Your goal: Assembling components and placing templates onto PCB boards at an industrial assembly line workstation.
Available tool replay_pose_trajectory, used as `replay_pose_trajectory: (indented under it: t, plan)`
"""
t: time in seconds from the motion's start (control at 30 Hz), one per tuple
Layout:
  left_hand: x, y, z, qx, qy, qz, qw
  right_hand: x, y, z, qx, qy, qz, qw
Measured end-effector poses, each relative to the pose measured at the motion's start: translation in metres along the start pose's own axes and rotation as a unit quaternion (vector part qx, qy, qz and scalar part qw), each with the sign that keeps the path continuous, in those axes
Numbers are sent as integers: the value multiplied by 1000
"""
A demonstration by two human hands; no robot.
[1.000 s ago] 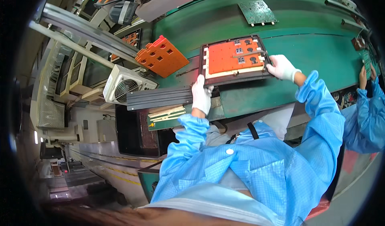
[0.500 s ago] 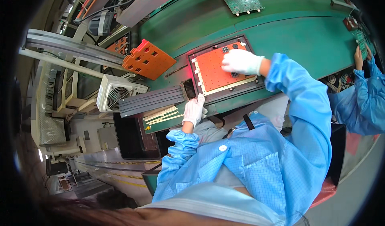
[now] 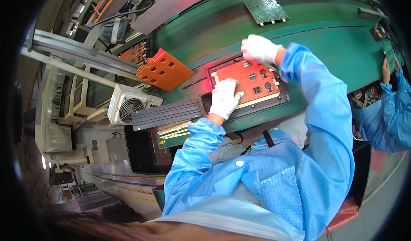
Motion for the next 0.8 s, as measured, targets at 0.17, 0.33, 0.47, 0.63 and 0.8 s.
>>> replay_pose_trajectory:
  t: [0.17, 0.33, 0.47, 0.63, 0.8]
  plan:
    - [0, -6, 1, -31, 2, 5, 1000, 73, 46, 35, -55, 11, 230, 971]
    - [-27, -18, -9, -56, 105, -71, 990, 82, 71, 47, -32, -97, 361, 927]
    - [-79, -33, -24, 117, -45, 12, 992, 51, 57, 33, -35, -132, 311, 941]
    - [-106, -47, -1, -34, -73, 36, 996, 55, 59, 43, -71, -64, 204, 974]
    - [-114, -52, -1, -93, -101, 52, 989, 37, 65, 23, -18, -16, 197, 980]
Point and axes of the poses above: each hand's wrist, its own y-axis away from the middle knuckle, its own z-axis out of the palm, x = y × z, the point moved 6 cm from there along -y, towards the middle knuckle, and after that the axes turned 10 degrees about z, right-handed, at the moved point
